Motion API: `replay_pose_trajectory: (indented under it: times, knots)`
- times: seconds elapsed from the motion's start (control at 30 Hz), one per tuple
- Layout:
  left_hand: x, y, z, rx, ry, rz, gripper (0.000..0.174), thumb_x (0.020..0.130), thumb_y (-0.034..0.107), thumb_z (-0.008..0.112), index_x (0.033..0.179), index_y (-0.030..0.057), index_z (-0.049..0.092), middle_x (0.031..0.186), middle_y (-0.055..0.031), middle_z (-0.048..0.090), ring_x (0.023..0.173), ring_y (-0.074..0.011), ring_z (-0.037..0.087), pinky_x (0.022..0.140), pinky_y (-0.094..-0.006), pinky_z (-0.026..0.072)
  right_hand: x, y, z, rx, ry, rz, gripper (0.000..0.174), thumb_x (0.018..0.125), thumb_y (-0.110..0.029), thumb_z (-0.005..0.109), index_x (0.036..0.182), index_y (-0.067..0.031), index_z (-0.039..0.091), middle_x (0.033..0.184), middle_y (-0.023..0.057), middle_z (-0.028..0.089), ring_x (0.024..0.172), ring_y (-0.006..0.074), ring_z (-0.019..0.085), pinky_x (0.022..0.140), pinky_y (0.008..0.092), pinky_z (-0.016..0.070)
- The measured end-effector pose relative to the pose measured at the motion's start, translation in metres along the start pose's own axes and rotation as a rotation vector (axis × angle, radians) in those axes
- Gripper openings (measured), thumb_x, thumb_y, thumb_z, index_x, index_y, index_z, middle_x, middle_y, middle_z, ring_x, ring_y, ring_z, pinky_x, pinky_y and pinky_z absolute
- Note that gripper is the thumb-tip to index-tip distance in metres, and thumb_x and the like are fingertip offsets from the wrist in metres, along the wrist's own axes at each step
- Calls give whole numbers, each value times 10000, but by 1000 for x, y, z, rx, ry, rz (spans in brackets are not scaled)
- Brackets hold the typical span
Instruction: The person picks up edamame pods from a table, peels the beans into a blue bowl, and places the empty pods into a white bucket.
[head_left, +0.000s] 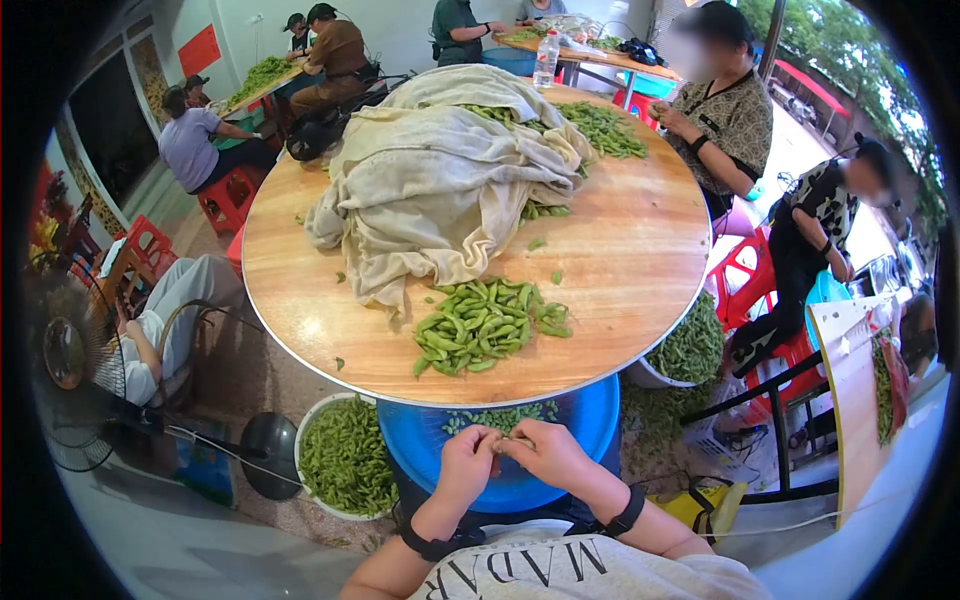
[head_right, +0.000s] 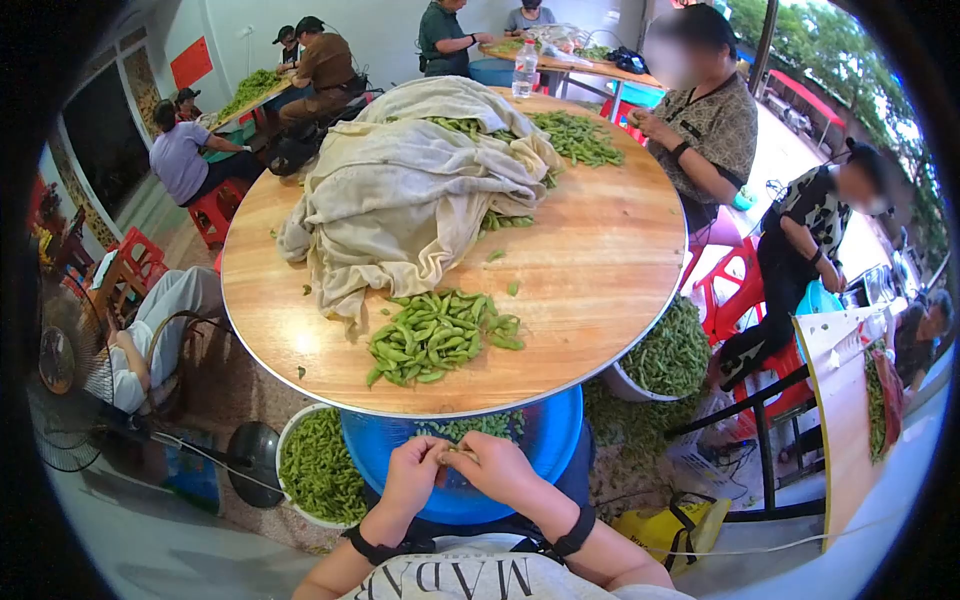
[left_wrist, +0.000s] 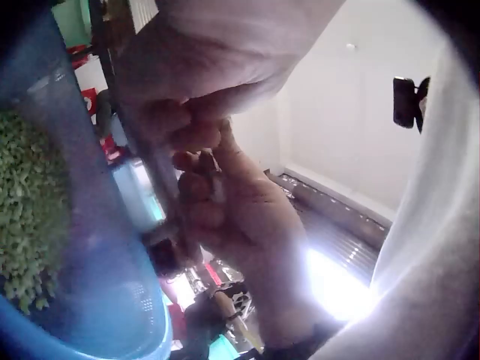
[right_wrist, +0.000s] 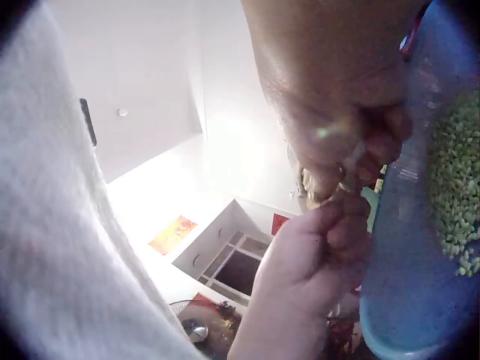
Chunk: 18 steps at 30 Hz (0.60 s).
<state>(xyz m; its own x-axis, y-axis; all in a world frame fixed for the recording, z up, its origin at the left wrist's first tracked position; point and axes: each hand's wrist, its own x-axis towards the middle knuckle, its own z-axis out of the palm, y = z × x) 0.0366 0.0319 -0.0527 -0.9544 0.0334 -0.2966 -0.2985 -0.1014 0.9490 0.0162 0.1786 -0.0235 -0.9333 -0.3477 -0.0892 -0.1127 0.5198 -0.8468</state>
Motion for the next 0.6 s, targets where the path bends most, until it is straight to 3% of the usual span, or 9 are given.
replay_pose_trajectory:
  times: [0.07,0.1,0.2,0.3,0.4,0.5,0.57,0.6]
  knots:
    - [-8,5,2,144,-16,27,115,869,53,475,884,-12,568,657,-29,555,472,-89,491,441,-211,395,0,0,-5,65,-6,-65,211,760,-213,655,801,-15,595,628,122,565,552,196,551,515,302,431]
    - [-12,7,2,79,-24,23,109,866,46,480,881,-15,569,655,-36,558,489,-92,507,450,-215,410,-1,1,-7,99,-9,-92,221,755,-225,660,812,-19,603,644,124,573,566,202,560,529,302,439]
    - [-20,13,1,-3,-34,40,97,862,27,487,879,-20,570,655,-51,565,520,-96,538,468,-224,439,3,14,-13,190,-140,-46,236,740,-246,627,836,-32,599,727,165,601,674,325,586,604,363,467]
    - [-24,6,-1,220,-43,123,115,867,34,472,928,-13,557,691,-57,573,506,-97,528,467,-221,432,3,23,-2,107,-91,-145,196,729,-211,599,830,-42,608,737,145,598,686,323,589,610,377,471]
    - [-30,15,-12,307,139,129,115,853,18,488,943,10,559,728,-60,573,523,-84,525,455,-199,426,0,29,-3,-220,-62,-167,147,713,-161,571,804,-53,609,741,134,575,685,324,581,610,400,468]
    - [-27,8,-68,448,420,156,161,822,-25,495,952,18,581,786,-77,580,562,-81,512,459,-208,433,-1,26,-31,-174,-93,-267,115,714,-143,551,776,-60,601,735,126,549,670,325,568,608,418,463]
    - [-31,11,-111,749,530,5,211,795,-33,508,988,15,579,912,-149,567,689,-181,572,572,-281,484,8,11,-70,-25,-25,-328,104,714,-135,576,766,-45,589,716,146,565,669,326,563,608,393,457]
    - [-36,3,-134,1088,564,68,237,785,-26,517,1011,16,576,986,-180,540,773,-245,569,657,-316,478,15,5,-86,34,52,-203,54,711,-63,607,755,-32,610,685,114,576,666,228,575,607,303,461]
